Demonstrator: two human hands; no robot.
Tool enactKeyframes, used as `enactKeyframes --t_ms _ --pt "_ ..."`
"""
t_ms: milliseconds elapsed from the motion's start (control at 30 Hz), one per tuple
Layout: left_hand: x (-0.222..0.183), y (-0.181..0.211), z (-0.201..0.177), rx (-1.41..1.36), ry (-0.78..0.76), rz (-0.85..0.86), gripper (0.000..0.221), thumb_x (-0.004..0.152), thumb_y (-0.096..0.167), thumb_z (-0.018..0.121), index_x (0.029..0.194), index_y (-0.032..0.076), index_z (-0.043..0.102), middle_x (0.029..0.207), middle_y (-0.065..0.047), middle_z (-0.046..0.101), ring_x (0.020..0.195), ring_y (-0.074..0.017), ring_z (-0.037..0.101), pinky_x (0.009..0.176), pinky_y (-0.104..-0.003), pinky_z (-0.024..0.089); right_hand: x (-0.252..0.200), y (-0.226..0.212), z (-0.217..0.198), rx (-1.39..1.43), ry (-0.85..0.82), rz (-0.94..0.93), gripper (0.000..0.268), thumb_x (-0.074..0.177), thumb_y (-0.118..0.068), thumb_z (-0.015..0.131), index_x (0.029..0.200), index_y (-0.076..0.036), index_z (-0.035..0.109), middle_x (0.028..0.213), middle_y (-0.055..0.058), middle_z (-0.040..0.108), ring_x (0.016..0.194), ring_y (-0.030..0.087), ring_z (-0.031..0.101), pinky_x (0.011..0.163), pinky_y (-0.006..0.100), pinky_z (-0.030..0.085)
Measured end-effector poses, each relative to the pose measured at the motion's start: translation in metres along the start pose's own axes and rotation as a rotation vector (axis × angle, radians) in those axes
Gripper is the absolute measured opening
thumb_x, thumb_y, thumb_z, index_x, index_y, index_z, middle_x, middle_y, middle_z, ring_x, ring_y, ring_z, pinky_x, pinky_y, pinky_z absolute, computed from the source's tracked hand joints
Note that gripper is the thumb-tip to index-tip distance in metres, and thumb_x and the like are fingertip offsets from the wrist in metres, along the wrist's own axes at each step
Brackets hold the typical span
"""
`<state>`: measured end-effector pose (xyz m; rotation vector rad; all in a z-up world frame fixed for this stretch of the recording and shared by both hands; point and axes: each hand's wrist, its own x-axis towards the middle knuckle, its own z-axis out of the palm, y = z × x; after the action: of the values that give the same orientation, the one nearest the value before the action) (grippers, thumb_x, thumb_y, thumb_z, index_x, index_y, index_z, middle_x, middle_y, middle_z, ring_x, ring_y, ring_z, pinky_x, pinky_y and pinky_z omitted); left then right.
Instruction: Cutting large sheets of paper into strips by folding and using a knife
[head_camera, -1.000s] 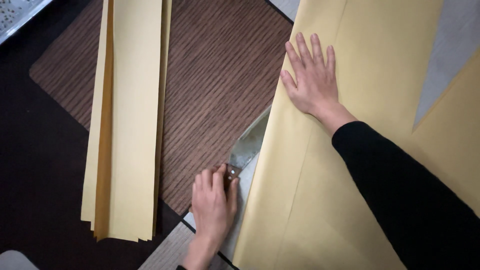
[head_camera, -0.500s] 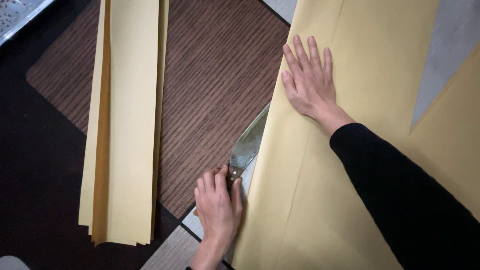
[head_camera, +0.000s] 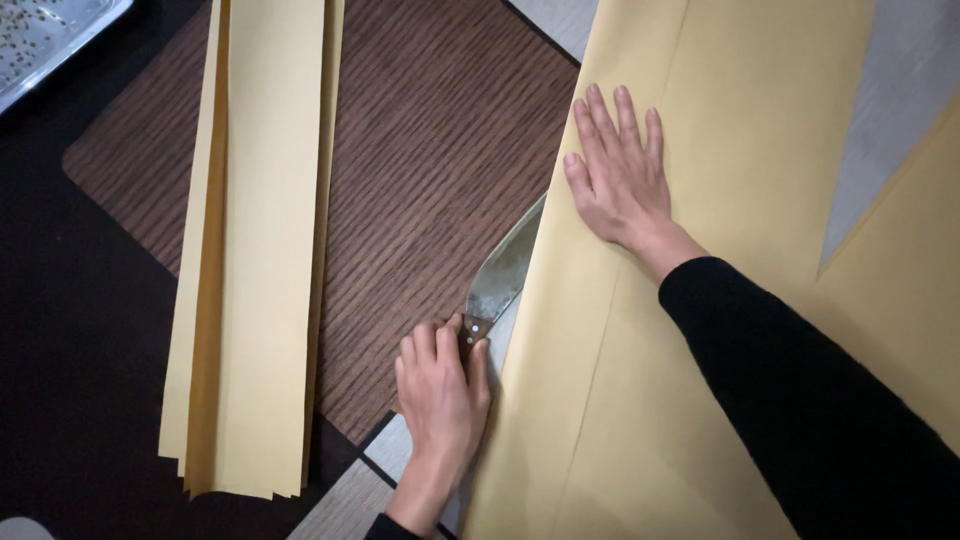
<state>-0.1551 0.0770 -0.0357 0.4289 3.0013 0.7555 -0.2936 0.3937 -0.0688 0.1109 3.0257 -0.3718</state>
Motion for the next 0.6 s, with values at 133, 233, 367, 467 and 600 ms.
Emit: enactKeyframes --t_ms 133,233,367,467,600 --pt "0.009 0.002 0.003 -0.005 -0.014 -0.019 0.042 0.108 0.029 0.073 0.136 -0.001 0.070 0.124 -0.014 0.064 0.104 -0.0275 0.060 0.090 -0.042 0.051 0.001 0.002 0.003 -0.002 0.007 -0.001 0.081 0.116 -0.049 0.019 0.183 -0.004 0.015 0.194 0.011 0.006 0.176 0.030 -0.008 0.139 0.062 -0.011" --pt "0.016 0.002 0.004 -0.018 -0.011 -0.021 0.041 0.108 0.029 0.073 0.136 -0.002 0.070 0.117 -0.013 0.062 0.101 -0.0268 0.059 0.088 -0.042 0.052 0.001 0.006 0.006 -0.014 -0.006 0.006 0.081 0.115 -0.050 0.019 0.183 -0.006 0.010 0.194 0.007 0.001 0.176 0.028 -0.010 0.139 0.062 -0.011" --pt "0.024 0.002 0.008 -0.004 -0.012 0.000 0.042 0.109 0.030 0.073 0.136 -0.001 0.069 0.116 -0.013 0.060 0.099 -0.0262 0.057 0.085 -0.041 0.051 0.002 0.008 0.009 -0.012 0.023 -0.008 0.082 0.116 -0.051 0.020 0.183 -0.003 0.013 0.194 0.010 0.005 0.176 0.030 -0.008 0.139 0.063 -0.010" --pt "0.032 0.002 0.009 -0.001 -0.018 -0.007 0.042 0.109 0.031 0.072 0.136 -0.001 0.070 0.114 -0.012 0.060 0.099 -0.0264 0.057 0.085 -0.041 0.051 0.002 0.009 0.011 -0.016 0.013 -0.002 0.083 0.116 -0.052 0.018 0.183 -0.004 0.011 0.194 0.009 0.004 0.176 0.029 -0.009 0.139 0.063 -0.011" --pt "0.042 0.004 0.010 -0.017 0.026 0.024 0.042 0.107 0.029 0.073 0.136 -0.001 0.069 0.113 -0.013 0.059 0.098 -0.0276 0.057 0.085 -0.042 0.049 0.001 0.005 0.009 -0.012 0.027 -0.003 0.083 0.116 -0.050 0.020 0.182 -0.001 0.011 0.194 0.011 0.006 0.176 0.031 -0.006 0.140 0.063 -0.009"
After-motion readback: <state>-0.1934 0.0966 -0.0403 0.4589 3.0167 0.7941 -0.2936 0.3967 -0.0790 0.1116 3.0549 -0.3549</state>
